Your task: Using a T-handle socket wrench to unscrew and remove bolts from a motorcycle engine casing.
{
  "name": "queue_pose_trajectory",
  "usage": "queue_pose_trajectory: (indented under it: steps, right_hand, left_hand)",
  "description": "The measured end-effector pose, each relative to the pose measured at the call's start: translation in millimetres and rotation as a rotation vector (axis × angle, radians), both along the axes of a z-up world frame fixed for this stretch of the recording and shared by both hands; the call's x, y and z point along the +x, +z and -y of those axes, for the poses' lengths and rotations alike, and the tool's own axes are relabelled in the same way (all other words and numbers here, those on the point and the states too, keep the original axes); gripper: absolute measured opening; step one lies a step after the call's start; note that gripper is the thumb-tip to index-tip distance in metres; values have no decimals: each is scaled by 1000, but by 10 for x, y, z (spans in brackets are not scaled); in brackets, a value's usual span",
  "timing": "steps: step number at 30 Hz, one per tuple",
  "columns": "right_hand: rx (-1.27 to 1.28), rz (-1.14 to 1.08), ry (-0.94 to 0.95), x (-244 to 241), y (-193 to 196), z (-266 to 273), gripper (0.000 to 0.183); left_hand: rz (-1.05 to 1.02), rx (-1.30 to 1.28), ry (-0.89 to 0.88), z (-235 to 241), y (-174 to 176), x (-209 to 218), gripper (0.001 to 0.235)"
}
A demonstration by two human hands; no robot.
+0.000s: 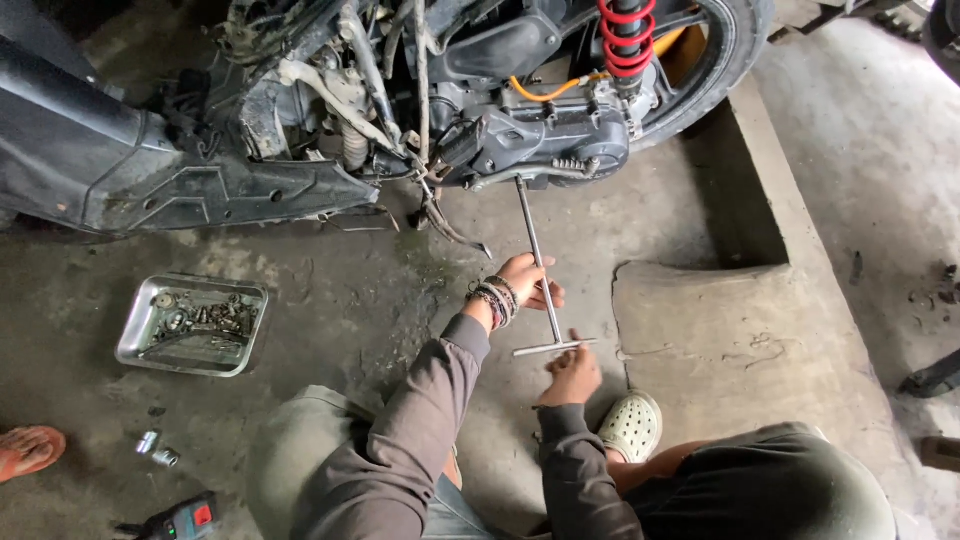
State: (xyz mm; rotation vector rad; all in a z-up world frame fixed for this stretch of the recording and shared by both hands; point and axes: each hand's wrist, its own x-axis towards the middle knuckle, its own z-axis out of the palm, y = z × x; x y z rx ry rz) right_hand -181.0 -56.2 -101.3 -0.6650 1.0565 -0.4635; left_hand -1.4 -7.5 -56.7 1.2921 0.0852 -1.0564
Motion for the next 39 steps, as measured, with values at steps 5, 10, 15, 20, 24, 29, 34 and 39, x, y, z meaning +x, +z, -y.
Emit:
queue_pose_trajectory:
  steps: [5, 10, 15, 20, 24, 29, 34, 39]
  right_hand:
    - [-905, -264, 21, -143, 119, 1, 36]
    - [-1124, -132, 95, -169, 579, -159, 38]
    - [-1571, 21, 327, -233, 710, -399, 38]
    - [-1450, 41, 715, -313, 465, -626, 50]
    - [-878, 118, 595, -177, -32, -489, 40]
    - [-138, 53, 646, -197, 204, -502, 63]
    - [444, 45, 487, -133, 773, -770, 108]
    - [640, 168, 390, -77, 863, -529, 116]
  left_hand:
    - [73, 192, -87, -30, -117, 64, 40]
    - [112, 294, -82, -5, 350, -10, 37]
    - [49, 302, -52, -28, 781, -65, 49]
    - [79, 261, 46, -97, 495, -100, 40]
    - [51, 194, -3, -78, -5, 7, 47]
    - [9, 125, 70, -46, -269, 25, 40]
    - [-44, 21, 106, 57, -65, 6, 37]
    - [-27, 2, 147, 52, -307, 24, 33]
